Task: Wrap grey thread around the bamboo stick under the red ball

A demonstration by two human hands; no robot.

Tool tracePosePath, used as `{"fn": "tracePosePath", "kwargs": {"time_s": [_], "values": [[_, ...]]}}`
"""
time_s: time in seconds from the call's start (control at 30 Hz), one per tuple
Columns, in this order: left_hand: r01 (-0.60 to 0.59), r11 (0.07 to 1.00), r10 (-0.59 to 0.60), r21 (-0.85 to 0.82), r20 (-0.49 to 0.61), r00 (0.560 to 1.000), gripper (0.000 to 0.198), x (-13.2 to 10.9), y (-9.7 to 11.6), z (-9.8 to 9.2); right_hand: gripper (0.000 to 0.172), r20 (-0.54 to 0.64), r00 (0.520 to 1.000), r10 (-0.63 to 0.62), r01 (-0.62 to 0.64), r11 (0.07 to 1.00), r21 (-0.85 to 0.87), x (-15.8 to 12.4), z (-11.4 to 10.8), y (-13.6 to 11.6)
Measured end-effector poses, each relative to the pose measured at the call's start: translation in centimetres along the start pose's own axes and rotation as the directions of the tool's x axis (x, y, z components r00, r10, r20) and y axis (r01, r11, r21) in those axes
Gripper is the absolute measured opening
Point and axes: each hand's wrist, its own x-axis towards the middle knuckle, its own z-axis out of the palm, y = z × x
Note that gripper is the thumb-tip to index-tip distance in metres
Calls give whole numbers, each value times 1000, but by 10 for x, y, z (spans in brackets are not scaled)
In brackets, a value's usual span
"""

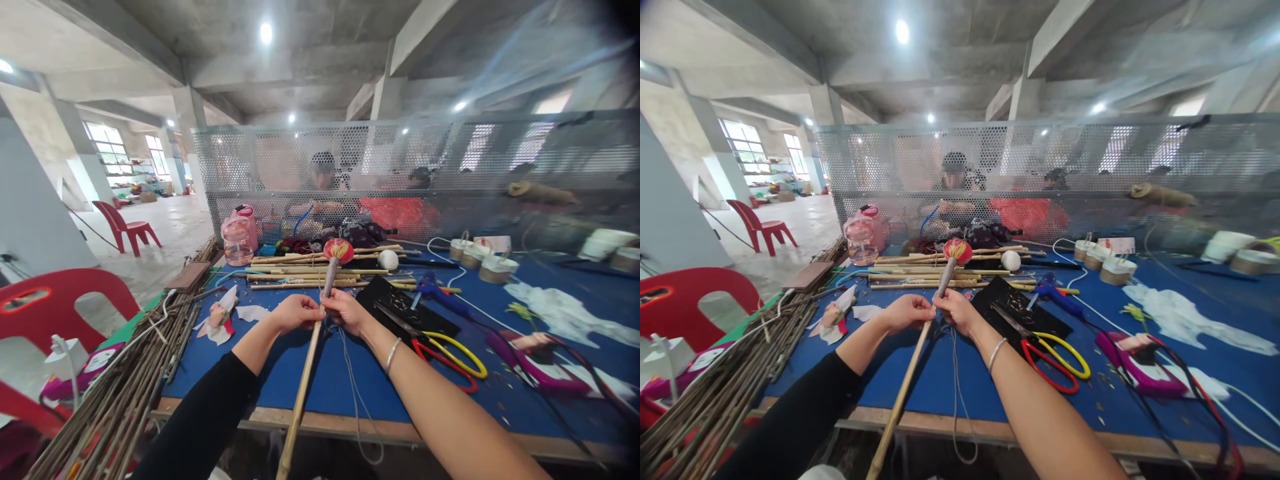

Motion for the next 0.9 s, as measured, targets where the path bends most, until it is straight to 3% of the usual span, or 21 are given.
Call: {"fn": "tracePosePath", "kwargs": {"time_s": [0.1,0.2,0.43,0.57,0.67,0.9], "values": [[-6,992,17,-126,82,996,46,-4,6,1,40,28,999,-21,18,994,106,-3,0,-5],[55,991,-39,-123,127,991,46,-7,8,2,39,11,1000,-5,4,998,58,-4,1,-5],[19,999,-17,45,-32,999,47,-6,5,5,39,-22,1000,11,-11,999,-39,3,3,5],[54,992,-38,-115,136,990,44,-9,8,4,38,61,998,24,-27,999,45,-1,0,0],[125,983,-89,-134,247,965,43,-11,10,3,38,74,996,45,-45,999,-2,-4,0,-3],[28,992,-35,122,53,998,44,-5,1,0,38,13,999,48,-47,996,-81,-1,4,2]]}}
